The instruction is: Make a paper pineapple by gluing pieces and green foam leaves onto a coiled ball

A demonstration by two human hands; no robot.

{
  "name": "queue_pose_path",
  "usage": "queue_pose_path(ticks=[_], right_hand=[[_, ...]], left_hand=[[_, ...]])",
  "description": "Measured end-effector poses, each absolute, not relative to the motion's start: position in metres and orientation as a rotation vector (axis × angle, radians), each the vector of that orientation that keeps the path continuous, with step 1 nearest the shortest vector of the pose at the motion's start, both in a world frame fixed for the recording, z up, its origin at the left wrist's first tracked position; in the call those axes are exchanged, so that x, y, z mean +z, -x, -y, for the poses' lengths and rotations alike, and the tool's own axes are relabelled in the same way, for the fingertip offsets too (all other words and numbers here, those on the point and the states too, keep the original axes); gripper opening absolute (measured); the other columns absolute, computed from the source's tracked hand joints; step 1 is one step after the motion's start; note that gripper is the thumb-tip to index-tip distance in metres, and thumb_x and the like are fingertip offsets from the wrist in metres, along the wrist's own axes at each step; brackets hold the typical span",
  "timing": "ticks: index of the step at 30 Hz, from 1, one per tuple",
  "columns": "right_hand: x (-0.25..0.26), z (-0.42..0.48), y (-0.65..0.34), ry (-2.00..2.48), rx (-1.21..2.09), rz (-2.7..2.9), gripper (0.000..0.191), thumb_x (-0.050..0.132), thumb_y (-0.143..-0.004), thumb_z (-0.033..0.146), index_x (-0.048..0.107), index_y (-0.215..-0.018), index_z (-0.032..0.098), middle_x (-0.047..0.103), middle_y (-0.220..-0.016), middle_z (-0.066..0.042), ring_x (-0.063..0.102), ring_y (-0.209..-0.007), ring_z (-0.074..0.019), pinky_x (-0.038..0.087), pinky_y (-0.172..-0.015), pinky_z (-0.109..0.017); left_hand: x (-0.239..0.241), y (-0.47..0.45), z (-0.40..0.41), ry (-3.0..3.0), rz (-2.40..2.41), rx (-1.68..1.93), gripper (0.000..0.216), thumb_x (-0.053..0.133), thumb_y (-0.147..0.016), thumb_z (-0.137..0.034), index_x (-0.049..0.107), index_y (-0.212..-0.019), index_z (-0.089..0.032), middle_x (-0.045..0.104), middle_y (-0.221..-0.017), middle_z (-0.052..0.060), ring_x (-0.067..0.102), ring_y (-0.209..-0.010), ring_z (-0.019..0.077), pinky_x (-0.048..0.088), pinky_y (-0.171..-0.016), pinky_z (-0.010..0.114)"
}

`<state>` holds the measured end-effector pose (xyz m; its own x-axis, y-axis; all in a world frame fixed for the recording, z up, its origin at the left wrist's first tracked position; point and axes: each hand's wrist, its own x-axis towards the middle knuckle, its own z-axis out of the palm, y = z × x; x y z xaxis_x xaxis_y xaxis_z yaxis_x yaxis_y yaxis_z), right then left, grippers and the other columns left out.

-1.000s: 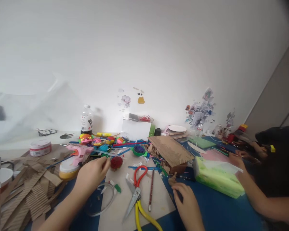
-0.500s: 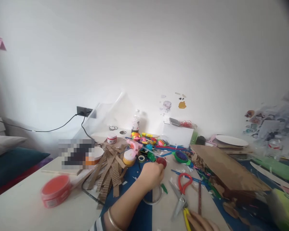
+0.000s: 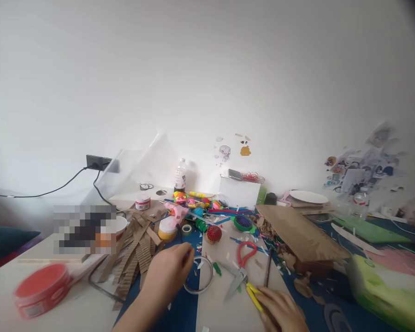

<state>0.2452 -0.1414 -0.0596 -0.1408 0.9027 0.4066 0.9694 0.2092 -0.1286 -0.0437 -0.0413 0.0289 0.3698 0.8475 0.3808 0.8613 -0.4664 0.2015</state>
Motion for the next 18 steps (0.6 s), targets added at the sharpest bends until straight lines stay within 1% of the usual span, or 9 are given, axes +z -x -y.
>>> queue_pose_path(ticks=[1,3,5,8,11,13,16,18], right_hand=[[-0.059,0.141,-0.247,1.751,-0.236,2.088,0.029,0.050,-0.085,0.033,0.065,-0.110,0.036,0.067,-0.112,0.001,0.065,-0.096,-0.0230,0.056,-0.076,-0.029],[-0.062,0.139,-0.252,1.769,-0.263,2.069,0.029,0.049,-0.085,0.032,0.065,-0.109,0.034,0.066,-0.113,0.000,0.065,-0.098,-0.0234,0.057,-0.076,-0.030],[-0.069,0.137,-0.258,1.772,-0.307,2.053,0.028,0.049,-0.084,0.032,0.067,-0.106,0.032,0.066,-0.113,-0.001,0.064,-0.099,-0.0242,0.056,-0.077,-0.032],[-0.077,0.136,-0.263,1.753,-0.378,2.048,0.027,0.050,-0.084,0.034,0.069,-0.102,0.030,0.067,-0.113,-0.001,0.064,-0.100,-0.0255,0.056,-0.079,-0.034],[-0.078,0.137,-0.261,1.758,-0.402,2.047,0.028,0.048,-0.085,0.036,0.068,-0.105,0.031,0.065,-0.114,0.000,0.063,-0.101,-0.0251,0.056,-0.078,-0.033],[-0.074,0.138,-0.259,1.773,-0.375,2.058,0.029,0.047,-0.086,0.038,0.066,-0.107,0.033,0.065,-0.115,0.001,0.064,-0.100,-0.0238,0.057,-0.076,-0.030],[-0.070,0.140,-0.258,1.788,-0.354,2.071,0.030,0.046,-0.087,0.039,0.064,-0.111,0.033,0.065,-0.115,0.002,0.064,-0.099,-0.0223,0.057,-0.074,-0.027],[-0.070,0.142,-0.257,1.787,-0.387,2.063,0.031,0.046,-0.088,0.038,0.065,-0.111,0.031,0.065,-0.115,0.001,0.064,-0.100,-0.0223,0.056,-0.075,-0.028]], left_hand=[[0.026,0.051,0.044,2.543,1.681,-0.614,0.032,0.032,-0.090,-0.028,0.058,-0.073,-0.020,0.067,-0.073,0.004,0.064,-0.069,0.0206,0.043,-0.057,0.028],[0.019,0.067,0.045,2.503,1.704,-0.502,0.035,0.030,-0.091,-0.028,0.060,-0.077,-0.020,0.067,-0.076,0.006,0.065,-0.073,0.0216,0.045,-0.062,0.030],[0.011,0.082,0.044,2.467,1.694,-0.471,0.035,0.030,-0.090,-0.026,0.063,-0.083,-0.020,0.066,-0.083,0.007,0.064,-0.080,0.0224,0.047,-0.067,0.032],[0.000,0.102,0.042,2.434,1.718,-0.455,0.030,0.037,-0.086,-0.021,0.066,-0.090,-0.020,0.065,-0.095,0.009,0.063,-0.090,0.0243,0.048,-0.073,0.034],[-0.010,0.114,0.042,2.395,1.762,-0.476,0.031,0.037,-0.084,-0.017,0.066,-0.095,-0.019,0.065,-0.099,0.010,0.062,-0.092,0.0254,0.048,-0.078,0.037],[-0.015,0.117,0.041,2.350,1.806,-0.520,0.031,0.036,-0.085,-0.018,0.065,-0.097,-0.017,0.066,-0.097,0.011,0.063,-0.091,0.0255,0.048,-0.079,0.037],[-0.019,0.118,0.037,2.262,1.877,-0.596,0.032,0.036,-0.085,-0.019,0.063,-0.101,-0.013,0.066,-0.096,0.013,0.063,-0.089,0.0260,0.049,-0.075,0.036],[-0.018,0.118,0.034,2.254,1.879,-0.610,0.031,0.036,-0.085,-0.020,0.064,-0.095,-0.014,0.066,-0.093,0.012,0.064,-0.086,0.0251,0.050,-0.072,0.034]])
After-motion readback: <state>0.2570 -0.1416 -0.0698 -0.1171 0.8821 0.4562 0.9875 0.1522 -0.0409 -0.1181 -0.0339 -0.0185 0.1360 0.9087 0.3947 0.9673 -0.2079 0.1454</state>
